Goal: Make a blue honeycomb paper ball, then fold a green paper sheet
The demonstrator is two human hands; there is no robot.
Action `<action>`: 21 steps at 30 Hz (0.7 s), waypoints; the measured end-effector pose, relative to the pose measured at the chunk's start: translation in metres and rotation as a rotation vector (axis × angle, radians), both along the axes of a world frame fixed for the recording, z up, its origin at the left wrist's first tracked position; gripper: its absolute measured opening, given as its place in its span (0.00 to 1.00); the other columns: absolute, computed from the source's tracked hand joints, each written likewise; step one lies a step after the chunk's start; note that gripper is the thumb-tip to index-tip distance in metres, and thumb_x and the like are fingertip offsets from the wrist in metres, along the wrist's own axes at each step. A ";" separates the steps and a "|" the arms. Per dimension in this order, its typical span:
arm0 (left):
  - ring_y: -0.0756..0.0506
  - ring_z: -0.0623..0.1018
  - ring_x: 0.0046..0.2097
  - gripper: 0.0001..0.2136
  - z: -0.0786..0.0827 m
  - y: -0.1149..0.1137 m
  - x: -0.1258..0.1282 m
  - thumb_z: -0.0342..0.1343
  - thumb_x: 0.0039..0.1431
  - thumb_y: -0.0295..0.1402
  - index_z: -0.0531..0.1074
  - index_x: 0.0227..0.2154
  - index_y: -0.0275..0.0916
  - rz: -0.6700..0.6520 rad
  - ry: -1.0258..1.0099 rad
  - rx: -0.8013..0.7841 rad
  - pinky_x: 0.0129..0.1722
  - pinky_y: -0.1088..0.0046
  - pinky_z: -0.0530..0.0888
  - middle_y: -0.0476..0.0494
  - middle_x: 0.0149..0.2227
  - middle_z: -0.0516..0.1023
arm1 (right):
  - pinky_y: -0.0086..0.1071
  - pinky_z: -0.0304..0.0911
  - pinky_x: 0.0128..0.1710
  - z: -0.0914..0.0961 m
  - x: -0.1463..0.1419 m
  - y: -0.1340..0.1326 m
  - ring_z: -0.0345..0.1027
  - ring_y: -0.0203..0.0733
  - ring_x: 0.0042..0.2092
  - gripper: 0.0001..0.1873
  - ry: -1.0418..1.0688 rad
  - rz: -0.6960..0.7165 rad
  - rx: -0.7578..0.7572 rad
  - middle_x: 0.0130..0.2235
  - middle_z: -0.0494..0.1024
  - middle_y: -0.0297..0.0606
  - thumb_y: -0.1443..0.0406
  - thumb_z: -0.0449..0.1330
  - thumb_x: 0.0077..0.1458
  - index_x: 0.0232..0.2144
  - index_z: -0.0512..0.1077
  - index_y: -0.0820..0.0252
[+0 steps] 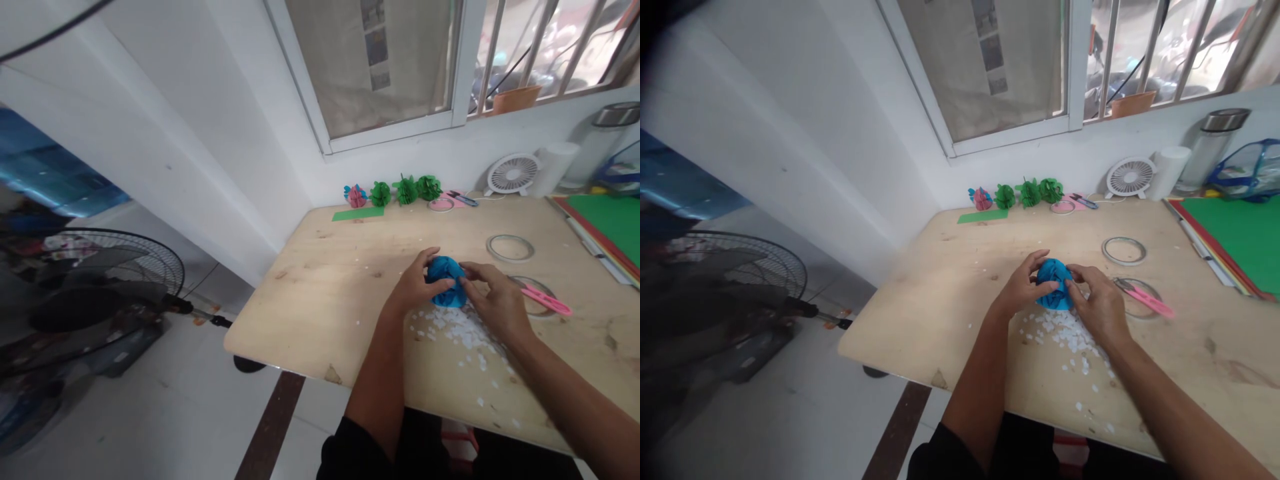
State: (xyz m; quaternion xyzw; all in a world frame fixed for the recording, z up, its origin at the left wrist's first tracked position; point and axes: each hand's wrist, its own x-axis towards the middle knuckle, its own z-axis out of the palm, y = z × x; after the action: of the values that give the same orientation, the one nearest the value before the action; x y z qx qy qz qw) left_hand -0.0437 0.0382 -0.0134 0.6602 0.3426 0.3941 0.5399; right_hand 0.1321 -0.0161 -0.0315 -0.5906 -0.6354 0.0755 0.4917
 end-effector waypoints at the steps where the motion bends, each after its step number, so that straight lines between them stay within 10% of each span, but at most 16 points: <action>1: 0.35 0.71 0.60 0.36 -0.001 0.000 0.000 0.69 0.48 0.38 0.64 0.61 0.44 -0.021 0.024 0.007 0.56 0.57 0.69 0.34 0.59 0.71 | 0.40 0.70 0.39 0.000 0.000 0.000 0.76 0.49 0.40 0.17 0.005 0.002 -0.003 0.40 0.81 0.42 0.54 0.58 0.58 0.44 0.76 0.56; 21: 0.44 0.74 0.44 0.26 -0.007 0.002 0.006 0.66 0.50 0.33 0.70 0.54 0.40 0.048 -0.019 -0.107 0.49 0.63 0.73 0.44 0.43 0.76 | 0.45 0.72 0.43 0.007 -0.003 -0.002 0.76 0.51 0.43 0.20 0.053 0.063 -0.034 0.44 0.81 0.45 0.53 0.57 0.59 0.47 0.76 0.58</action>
State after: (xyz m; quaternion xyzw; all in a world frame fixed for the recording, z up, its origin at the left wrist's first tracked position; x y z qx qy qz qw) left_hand -0.0378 0.0406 -0.0206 0.6184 0.3737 0.3941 0.5679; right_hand 0.1289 -0.0181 -0.0244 -0.5765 -0.6391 0.1174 0.4954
